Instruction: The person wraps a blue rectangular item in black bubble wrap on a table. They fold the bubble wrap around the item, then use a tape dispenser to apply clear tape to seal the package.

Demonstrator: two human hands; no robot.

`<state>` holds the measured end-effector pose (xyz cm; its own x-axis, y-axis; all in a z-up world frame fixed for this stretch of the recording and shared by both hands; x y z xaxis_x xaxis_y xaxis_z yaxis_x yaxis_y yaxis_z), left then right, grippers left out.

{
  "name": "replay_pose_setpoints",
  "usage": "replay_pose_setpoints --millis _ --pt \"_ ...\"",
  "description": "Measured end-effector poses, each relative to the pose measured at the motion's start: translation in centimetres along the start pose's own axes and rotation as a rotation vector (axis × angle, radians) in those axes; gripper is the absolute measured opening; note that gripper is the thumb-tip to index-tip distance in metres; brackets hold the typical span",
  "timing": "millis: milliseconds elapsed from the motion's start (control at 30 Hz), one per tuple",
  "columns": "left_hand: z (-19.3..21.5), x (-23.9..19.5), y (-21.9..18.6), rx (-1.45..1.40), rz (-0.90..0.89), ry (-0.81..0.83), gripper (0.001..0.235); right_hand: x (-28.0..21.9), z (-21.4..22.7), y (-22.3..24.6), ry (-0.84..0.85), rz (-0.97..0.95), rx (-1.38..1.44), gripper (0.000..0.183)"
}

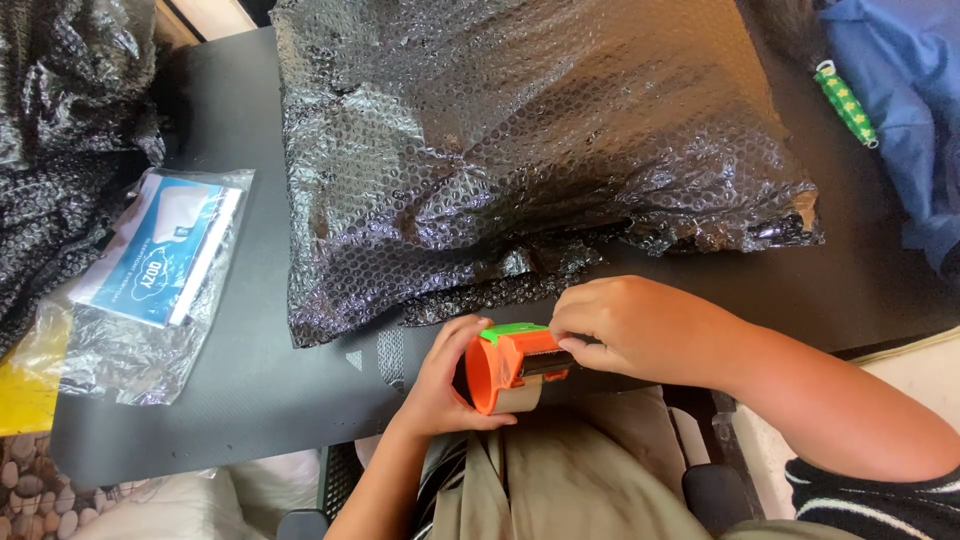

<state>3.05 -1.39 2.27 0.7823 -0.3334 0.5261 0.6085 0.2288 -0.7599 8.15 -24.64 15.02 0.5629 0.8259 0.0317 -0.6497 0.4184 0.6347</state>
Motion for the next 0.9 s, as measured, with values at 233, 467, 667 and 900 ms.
replay_pose_setpoints --millis 233,467,667,900 --pt "0.1 0.0 0.0 -0.004 0.004 -0.008 0.109 0.2 -1.2 -1.0 -0.029 0.102 -0.051 0.022" --pt "0.0 -0.1 0.4 -0.015 0.008 -0.014 0.106 0.3 -0.3 -1.2 0.02 0.001 0.169 0.023" --pt "-0.2 -0.1 0.4 -0.025 0.003 -0.002 0.105 0.1 -1.0 -3.6 0.032 -0.086 0.412 0.024" --pt "-0.1 0.0 0.2 -0.034 0.013 0.005 0.104 0.1 -2.0 -4.8 0.03 -0.087 0.572 0.024"
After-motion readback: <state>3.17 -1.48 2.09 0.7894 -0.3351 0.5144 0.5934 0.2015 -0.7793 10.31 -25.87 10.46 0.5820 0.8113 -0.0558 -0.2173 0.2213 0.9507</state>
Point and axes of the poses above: each hand's wrist, its own x-axis towards the middle knuckle, its own z-axis out of the back of the hand, y = z × x, the point moved 4 cm from there along x, towards the middle knuckle, and after that the axes turned 6 degrees about x, right-handed, at the moved point
